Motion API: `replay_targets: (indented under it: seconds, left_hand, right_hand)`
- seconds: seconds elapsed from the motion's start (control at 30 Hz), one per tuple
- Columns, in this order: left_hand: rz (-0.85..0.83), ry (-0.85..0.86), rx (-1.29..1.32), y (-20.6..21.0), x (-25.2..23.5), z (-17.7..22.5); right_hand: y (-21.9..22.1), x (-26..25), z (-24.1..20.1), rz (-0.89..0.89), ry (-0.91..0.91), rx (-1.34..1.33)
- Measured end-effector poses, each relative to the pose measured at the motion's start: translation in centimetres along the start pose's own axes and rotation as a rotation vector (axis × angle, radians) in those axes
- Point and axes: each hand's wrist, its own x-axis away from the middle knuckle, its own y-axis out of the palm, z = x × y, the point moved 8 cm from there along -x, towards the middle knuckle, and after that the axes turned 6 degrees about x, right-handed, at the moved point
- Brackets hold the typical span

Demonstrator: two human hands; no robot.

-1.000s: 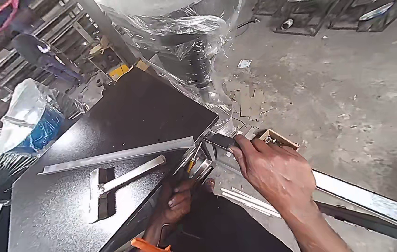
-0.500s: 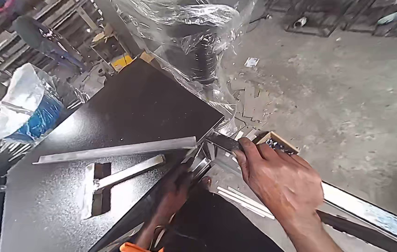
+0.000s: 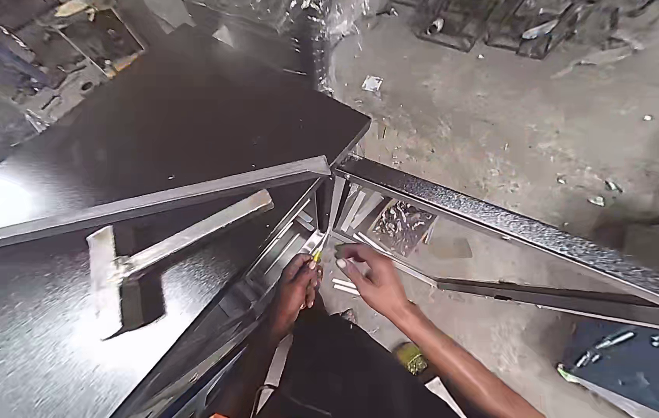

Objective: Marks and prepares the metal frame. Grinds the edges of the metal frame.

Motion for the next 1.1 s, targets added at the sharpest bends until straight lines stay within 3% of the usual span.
replay_targets:
  seconds: [0.03, 0.1, 0.23, 0.5, 1.1]
  left_hand:
    - [0.0, -0.021, 0.0, -0.3, -0.4, -1.2]
    - [0.017, -0.042, 0.006, -1.0, -1.2, -2.9]
    - [0.046, -0.026, 0.049, -2.3, -2.9, -4.8]
    - [0.055, 0.023, 0.086, -3.7, -5.3, -4.9]
    - [0.029, 0.039, -0.11, -5.3, -6.9, -3.3]
  right_hand:
    - [3.0, -0.1, 3.1, -0.106, 0.181, -0.121]
    - [7.0, -0.6, 6.9, -0.141, 0.363, -0.379]
    - [10.0, -2.8, 8.3, -0.011, 0.399, -0.735]
    - [11.5, -4.9, 9.9, 0.086, 0.42, -0.742]
    - [12.1, -6.2, 10.0, 0.049, 0.366, -0.852]
